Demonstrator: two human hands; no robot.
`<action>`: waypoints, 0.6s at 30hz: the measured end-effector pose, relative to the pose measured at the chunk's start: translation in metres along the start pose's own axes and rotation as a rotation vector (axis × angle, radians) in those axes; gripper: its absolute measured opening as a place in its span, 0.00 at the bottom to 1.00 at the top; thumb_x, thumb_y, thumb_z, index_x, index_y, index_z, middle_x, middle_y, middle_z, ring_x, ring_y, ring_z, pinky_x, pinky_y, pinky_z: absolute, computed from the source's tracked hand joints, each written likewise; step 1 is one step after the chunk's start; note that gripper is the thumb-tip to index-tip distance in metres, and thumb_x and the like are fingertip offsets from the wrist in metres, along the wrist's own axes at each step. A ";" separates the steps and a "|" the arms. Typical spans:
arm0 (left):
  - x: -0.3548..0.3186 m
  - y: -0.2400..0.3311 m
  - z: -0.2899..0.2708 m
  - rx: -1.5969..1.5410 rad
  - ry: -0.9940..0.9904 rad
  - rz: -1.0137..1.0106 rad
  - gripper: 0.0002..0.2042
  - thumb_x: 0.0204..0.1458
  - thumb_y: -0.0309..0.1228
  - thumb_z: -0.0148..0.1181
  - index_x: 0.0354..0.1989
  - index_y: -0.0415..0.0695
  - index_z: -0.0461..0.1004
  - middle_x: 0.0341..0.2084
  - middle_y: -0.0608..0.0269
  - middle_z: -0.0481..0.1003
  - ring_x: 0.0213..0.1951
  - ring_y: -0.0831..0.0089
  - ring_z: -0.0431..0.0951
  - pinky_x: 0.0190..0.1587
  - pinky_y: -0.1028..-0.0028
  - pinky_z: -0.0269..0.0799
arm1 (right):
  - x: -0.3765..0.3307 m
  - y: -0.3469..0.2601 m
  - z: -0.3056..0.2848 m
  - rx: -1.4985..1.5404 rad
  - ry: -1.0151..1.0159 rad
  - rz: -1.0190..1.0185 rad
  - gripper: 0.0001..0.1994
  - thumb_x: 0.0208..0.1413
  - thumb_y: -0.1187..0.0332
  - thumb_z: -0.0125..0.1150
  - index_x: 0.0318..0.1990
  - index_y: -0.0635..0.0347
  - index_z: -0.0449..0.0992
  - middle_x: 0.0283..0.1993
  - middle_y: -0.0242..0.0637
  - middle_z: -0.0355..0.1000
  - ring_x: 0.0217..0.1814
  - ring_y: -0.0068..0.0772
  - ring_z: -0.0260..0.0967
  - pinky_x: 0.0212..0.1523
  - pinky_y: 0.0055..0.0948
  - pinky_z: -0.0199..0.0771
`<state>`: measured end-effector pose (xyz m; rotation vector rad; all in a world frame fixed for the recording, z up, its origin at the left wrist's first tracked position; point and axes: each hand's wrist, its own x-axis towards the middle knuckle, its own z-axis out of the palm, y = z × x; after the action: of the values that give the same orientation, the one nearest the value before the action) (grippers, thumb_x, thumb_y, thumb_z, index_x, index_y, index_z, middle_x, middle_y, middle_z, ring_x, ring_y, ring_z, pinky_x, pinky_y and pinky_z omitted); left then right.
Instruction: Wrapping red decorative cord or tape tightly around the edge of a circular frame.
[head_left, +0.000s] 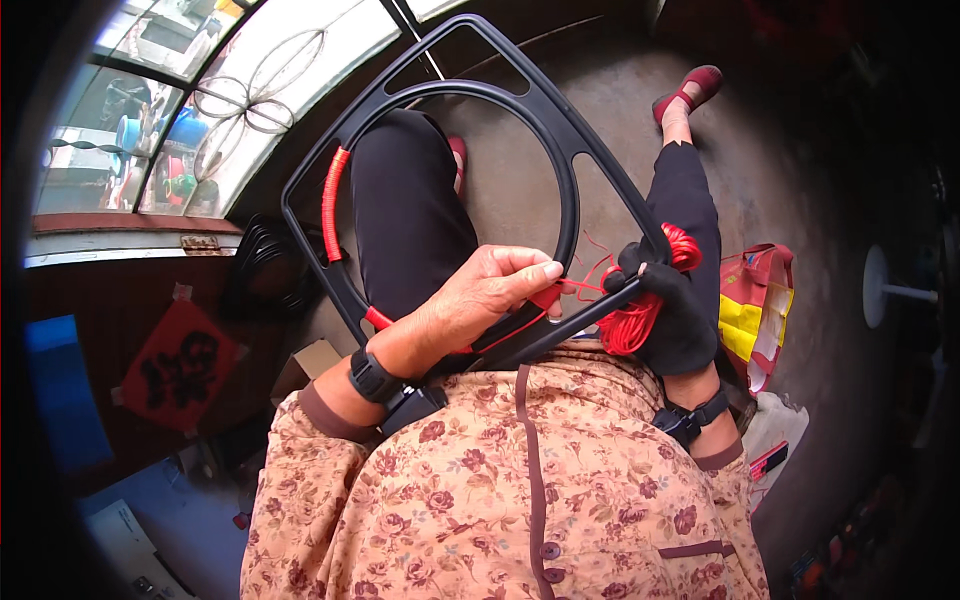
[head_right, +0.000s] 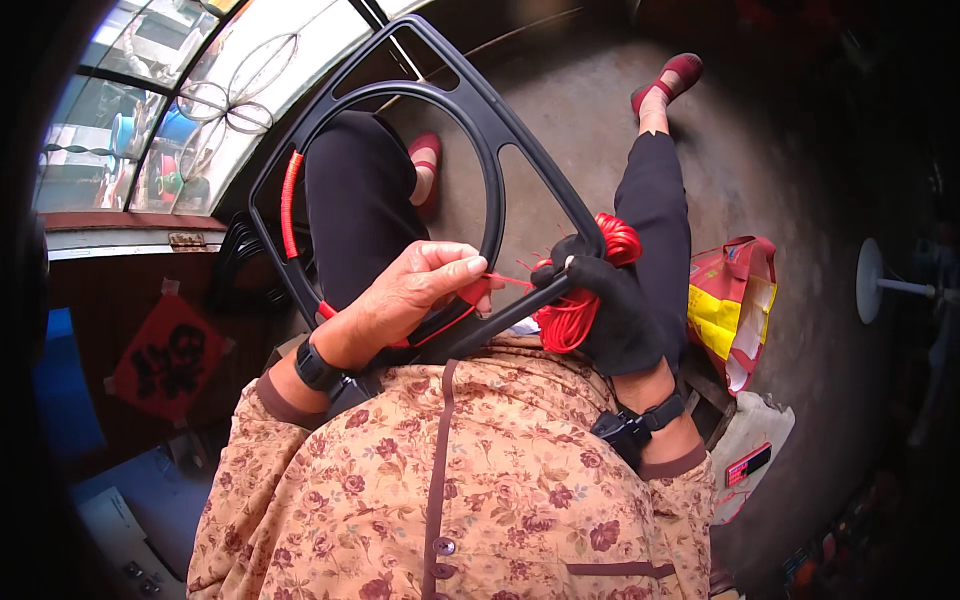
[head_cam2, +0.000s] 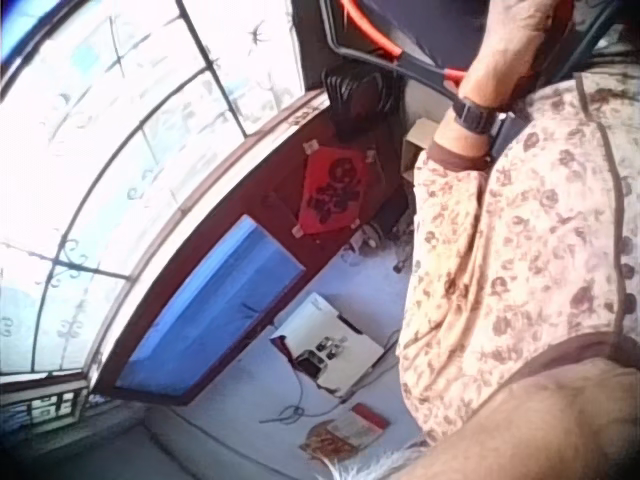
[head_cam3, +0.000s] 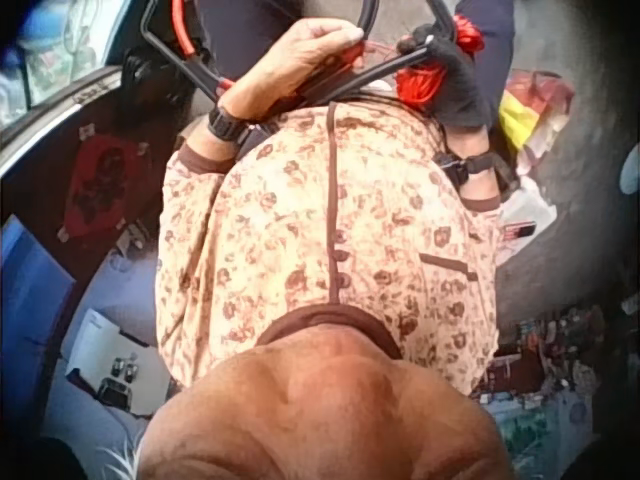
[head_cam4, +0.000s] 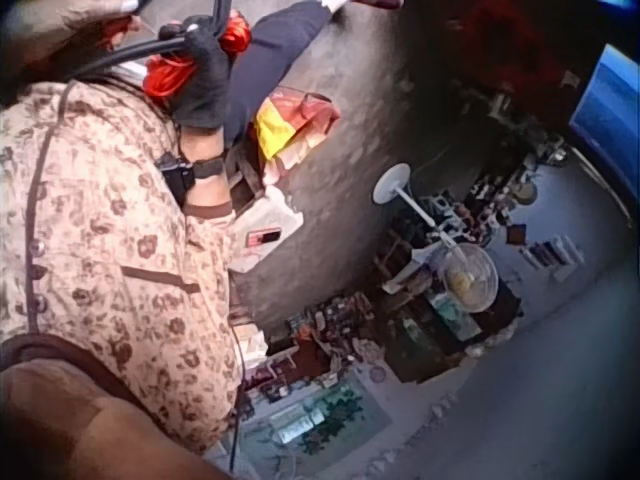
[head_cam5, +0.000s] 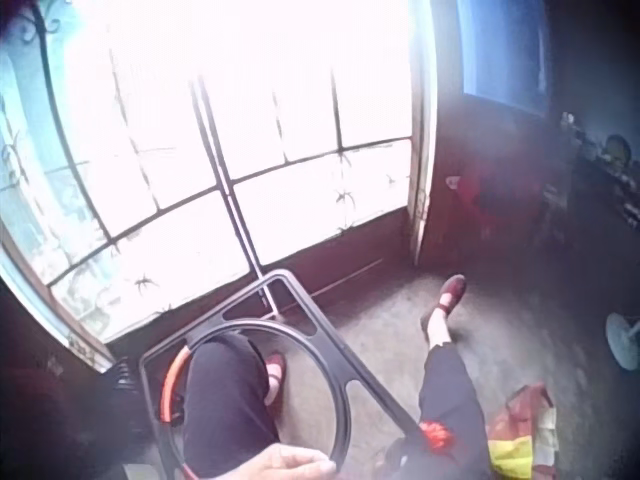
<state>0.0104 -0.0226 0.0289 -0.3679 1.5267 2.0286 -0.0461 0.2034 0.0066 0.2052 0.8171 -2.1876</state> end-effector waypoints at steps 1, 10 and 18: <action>0.003 -0.002 0.002 -0.151 -0.015 -0.040 0.12 0.61 0.34 0.53 0.40 0.37 0.76 0.26 0.64 0.78 0.32 0.81 0.76 0.36 0.81 0.71 | 0.001 -0.001 -0.003 -0.021 0.026 -0.012 0.09 0.52 0.71 0.58 0.38 0.59 0.66 0.34 0.33 0.66 0.41 0.31 0.70 0.43 0.32 0.71; 0.003 -0.012 -0.009 -0.137 0.077 0.128 0.09 0.58 0.32 0.57 0.36 0.37 0.77 0.26 0.64 0.78 0.29 0.81 0.77 0.35 0.82 0.72 | 0.007 -0.012 -0.010 -0.279 0.143 -0.014 0.18 0.57 0.59 0.57 0.48 0.62 0.69 0.45 0.43 0.72 0.35 0.29 0.74 0.30 0.25 0.75; -0.009 -0.019 -0.015 -0.314 0.149 0.044 0.11 0.57 0.34 0.58 0.36 0.37 0.76 0.25 0.63 0.77 0.28 0.82 0.77 0.31 0.84 0.73 | 0.033 -0.012 -0.037 -1.189 0.270 -0.362 0.15 0.59 0.63 0.57 0.49 0.63 0.74 0.41 0.35 0.76 0.37 0.24 0.72 0.41 0.24 0.71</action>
<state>0.0270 -0.0355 0.0135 -0.6250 1.3067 2.3257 -0.0815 0.2118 -0.0298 -0.2738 2.2672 -1.6162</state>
